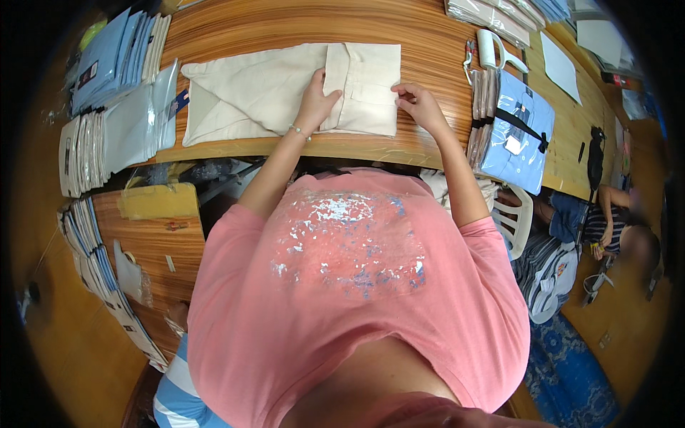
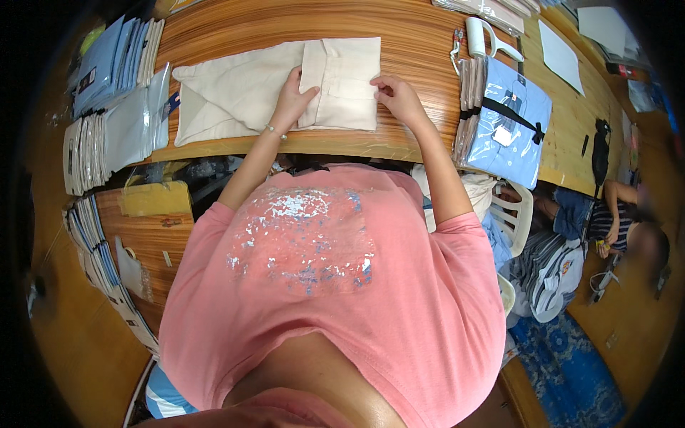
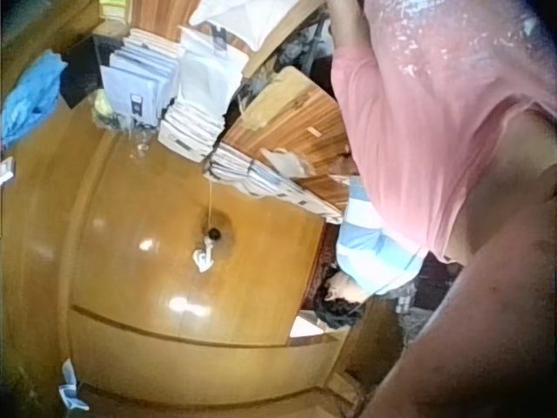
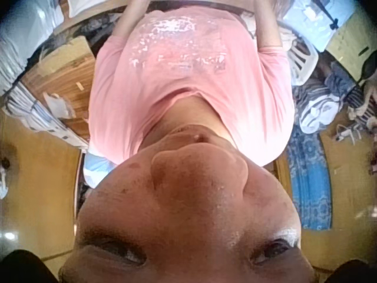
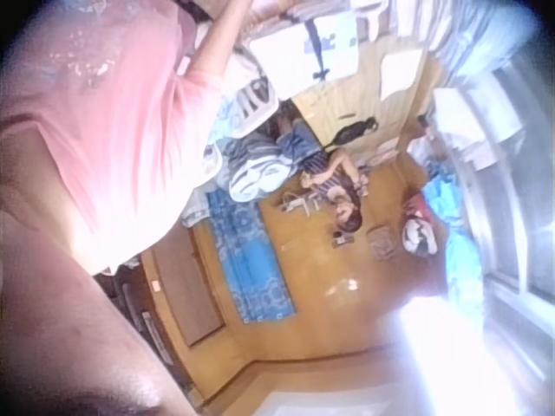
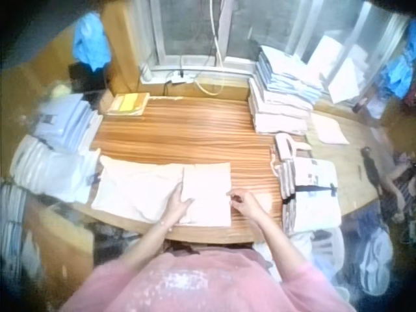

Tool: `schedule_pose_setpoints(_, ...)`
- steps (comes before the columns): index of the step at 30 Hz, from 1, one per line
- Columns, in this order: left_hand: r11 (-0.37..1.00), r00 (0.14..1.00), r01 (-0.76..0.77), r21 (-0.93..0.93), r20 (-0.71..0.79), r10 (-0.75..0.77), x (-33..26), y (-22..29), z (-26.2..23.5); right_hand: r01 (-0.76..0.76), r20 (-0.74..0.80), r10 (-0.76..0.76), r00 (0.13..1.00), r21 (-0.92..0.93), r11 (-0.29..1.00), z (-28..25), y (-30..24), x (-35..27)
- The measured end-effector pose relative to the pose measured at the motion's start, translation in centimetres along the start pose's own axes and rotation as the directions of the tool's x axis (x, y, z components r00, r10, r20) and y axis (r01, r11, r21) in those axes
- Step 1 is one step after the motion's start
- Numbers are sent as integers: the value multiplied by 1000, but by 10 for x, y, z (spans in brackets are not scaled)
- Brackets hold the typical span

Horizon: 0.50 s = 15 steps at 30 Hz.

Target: The person picks up a shirt from a pile, spreads it out on a table, folds it, inserts a cardboard support, and places it into a clear plastic bag.

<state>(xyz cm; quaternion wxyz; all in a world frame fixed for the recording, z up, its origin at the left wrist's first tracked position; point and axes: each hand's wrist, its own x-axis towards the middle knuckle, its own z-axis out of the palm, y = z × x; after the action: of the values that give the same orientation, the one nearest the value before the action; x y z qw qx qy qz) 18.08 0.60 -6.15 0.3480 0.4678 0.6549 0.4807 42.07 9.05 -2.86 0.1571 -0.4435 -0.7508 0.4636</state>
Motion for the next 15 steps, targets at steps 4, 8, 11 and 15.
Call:
schedule_pose_setpoints(4,952,958,-195,237,-164,237,-8,35,5,108,-7,-113,994,-253,962,-5,-13,-1)
schedule_pose_setpoints(8,898,985,-168,407,35,169,-6,37,13,231,79,-217,973,-266,936,-5,-3,9)
schedule_pose_setpoints(11,956,1000,-22,292,18,17,-2,30,14,224,118,-202,972,-217,950,-9,2,11)
schedule_pose_setpoints(15,996,997,10,90,-82,-3,-4,16,5,116,-64,-137,988,-261,958,-29,14,28)
